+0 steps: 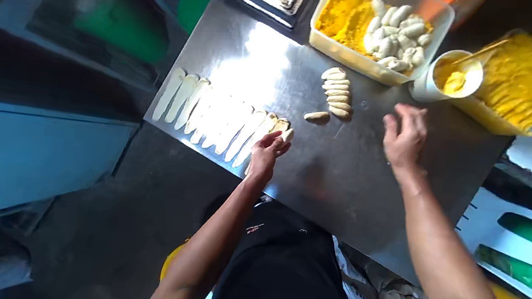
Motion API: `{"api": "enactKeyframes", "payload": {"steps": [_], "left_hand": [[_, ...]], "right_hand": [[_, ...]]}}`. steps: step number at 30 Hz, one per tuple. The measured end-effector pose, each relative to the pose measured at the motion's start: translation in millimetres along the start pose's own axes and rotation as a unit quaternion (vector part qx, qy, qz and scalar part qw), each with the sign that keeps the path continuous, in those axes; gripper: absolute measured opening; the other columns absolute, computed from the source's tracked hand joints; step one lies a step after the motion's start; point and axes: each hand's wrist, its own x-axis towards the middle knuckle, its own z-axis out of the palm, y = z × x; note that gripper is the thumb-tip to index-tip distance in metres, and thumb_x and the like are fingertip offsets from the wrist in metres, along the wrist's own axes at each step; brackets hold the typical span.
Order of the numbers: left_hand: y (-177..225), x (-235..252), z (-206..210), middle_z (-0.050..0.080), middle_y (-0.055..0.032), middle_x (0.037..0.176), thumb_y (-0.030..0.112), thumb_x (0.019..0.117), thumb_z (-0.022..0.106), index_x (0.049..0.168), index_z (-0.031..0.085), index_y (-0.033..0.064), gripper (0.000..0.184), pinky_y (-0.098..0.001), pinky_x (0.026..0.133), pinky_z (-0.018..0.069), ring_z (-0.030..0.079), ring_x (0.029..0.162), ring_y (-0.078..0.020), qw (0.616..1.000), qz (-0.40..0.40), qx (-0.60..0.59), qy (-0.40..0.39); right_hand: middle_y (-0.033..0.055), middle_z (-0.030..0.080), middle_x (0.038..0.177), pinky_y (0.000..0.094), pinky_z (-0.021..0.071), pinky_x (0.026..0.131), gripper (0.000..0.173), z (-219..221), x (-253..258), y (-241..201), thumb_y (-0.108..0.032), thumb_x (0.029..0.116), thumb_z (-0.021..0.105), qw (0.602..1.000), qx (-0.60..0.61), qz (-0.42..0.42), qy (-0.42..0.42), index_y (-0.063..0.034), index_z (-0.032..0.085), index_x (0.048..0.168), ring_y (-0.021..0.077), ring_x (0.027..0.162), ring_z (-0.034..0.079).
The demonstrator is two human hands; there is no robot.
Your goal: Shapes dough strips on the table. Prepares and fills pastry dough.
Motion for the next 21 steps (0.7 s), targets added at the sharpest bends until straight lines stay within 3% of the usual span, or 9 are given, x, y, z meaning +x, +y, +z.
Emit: {"api": "enactKeyframes", "payload": {"steps": [3, 7, 10, 12, 14, 16, 18, 19, 21], "left_hand": [[7.7, -11.7, 11.0, 0.072, -0.0146, 0.111, 0.011, 0.1022, 0.063, 0.128, 0.065, 0.001, 0.028, -0.0386, 0.085, 0.0615, 0.072, 0.092, -0.0228, 0.998, -0.026, -0.06, -0.018], [-6.8, 12.1, 17.8, 0.07, -0.0159, 0.115, 0.011, 0.1045, 0.059, 0.129, 0.062, -0.001, 0.028, -0.0393, 0.088, 0.0617, 0.073, 0.095, -0.0234, 0.997, -0.035, -0.07, -0.027], [-41.6, 51.2, 7.9, 0.07, -0.0184, 0.11, 0.016, 0.1043, 0.06, 0.124, 0.065, -0.0019, 0.027, -0.0418, 0.085, 0.0616, 0.072, 0.09, -0.0243, 0.996, -0.077, 0.007, 0.041], [-46.7, 57.5, 2.8, 0.07, -0.0175, 0.11, 0.029, 0.1051, 0.06, 0.124, 0.066, 0.0007, 0.035, -0.0429, 0.085, 0.061, 0.071, 0.093, -0.0245, 0.995, -0.084, 0.035, 0.037], [-47.9, 56.9, -2.2, 0.071, -0.0151, 0.112, 0.03, 0.102, 0.066, 0.124, 0.067, 0.0034, 0.035, -0.0422, 0.087, 0.0609, 0.072, 0.095, -0.0233, 0.995, -0.081, 0.062, 0.014], [-49.2, 54.8, -5.3, 0.073, -0.0129, 0.11, 0.026, 0.0985, 0.07, 0.123, 0.069, 0.0068, 0.032, -0.0438, 0.087, 0.0592, 0.071, 0.095, -0.0222, 0.99, -0.069, 0.12, 0.009], [-46.3, 53.8, -5.4, 0.073, -0.0137, 0.111, 0.021, 0.0979, 0.07, 0.127, 0.068, 0.0068, 0.032, -0.0463, 0.088, 0.059, 0.071, 0.097, -0.0238, 0.986, -0.063, 0.157, 0.008], [-47.5, 50.9, -7.2, 0.073, -0.0145, 0.112, 0.017, 0.0966, 0.07, 0.128, 0.067, 0.0064, 0.034, -0.0466, 0.087, 0.06, 0.072, 0.096, -0.0244, 0.983, -0.06, 0.174, 0.006], [-51.6, 49.1, -13.6, 0.074, -0.0134, 0.109, 0.016, 0.0956, 0.07, 0.126, 0.067, 0.0061, 0.032, -0.0469, 0.085, 0.0616, 0.074, 0.093, -0.0238, 0.971, -0.041, 0.235, 0.017]], "right_hand": [[0.0151, 0.063, 0.139, 0.0541, 0.0324, 0.123, 0.04, 45.0, -51.4, -52.2, -0.031, 0.1059, 0.055, 0.993, 0.062, -0.085, -0.048, -0.0017, 0.065, 0.132, 0.028, 0.136, 0.056], [0.0089, 0.067, 0.136, 0.0478, 0.037, 0.123, 0.033, 73.6, -71.9, -95.0, -0.026, 0.1027, 0.062, 0.978, 0.144, -0.133, -0.074, -0.0051, 0.069, 0.128, 0.0211, 0.137, 0.056], [0.0081, 0.062, 0.144, 0.0419, 0.0389, 0.122, 0.043, 92.6, -68.1, -108.4, -0.03, 0.1009, 0.065, 0.963, 0.194, -0.136, -0.127, -0.0053, 0.065, 0.136, 0.0181, 0.14, 0.053], [0.0093, 0.058, 0.149, 0.039, 0.0401, 0.121, 0.052, 107.1, -56.5, -111.9, -0.033, 0.0987, 0.068, 0.947, 0.229, -0.153, -0.164, -0.0044, 0.061, 0.141, 0.0177, 0.143, 0.05], [0.0122, 0.056, 0.151, 0.0382, 0.0402, 0.122, 0.056, 122.2, -43.3, -116.3, -0.034, 0.0974, 0.07, 0.93, 0.253, -0.181, -0.194, -0.0026, 0.059, 0.143, 0.0197, 0.144, 0.048], [0.0139, 0.054, 0.152, 0.039, 0.0375, 0.123, 0.06, 143.9, -32.5, -110.8, -0.039, 0.0992, 0.066, 0.917, 0.231, -0.225, -0.235, -0.0024, 0.057, 0.145, 0.022, 0.146, 0.047], [0.0085, 0.049, 0.158, 0.0453, 0.029, 0.126, 0.059, 171.3, -21.3, -84.6, -0.043, 0.1029, 0.056, 0.899, 0.141, -0.315, -0.269, -0.008, 0.052, 0.151, 0.0207, 0.151, 0.04], [0.0056, 0.045, 0.161, 0.0507, 0.0259, 0.127, 0.059, 180.1, -19.6, -70.6, -0.045, 0.1043, 0.05, 0.892, 0.086, -0.36, -0.26, -0.0116, 0.051, 0.153, 0.0206, 0.153, 0.036], [0.0045, 0.038, 0.166, 0.056, 0.0216, 0.127, 0.065, 182.9, -22.4, -66.3, -0.053, 0.1045, 0.043, 0.895, 0.021, -0.373, -0.244, -0.014, 0.047, 0.156, 0.0213, 0.156, 0.029]]}}
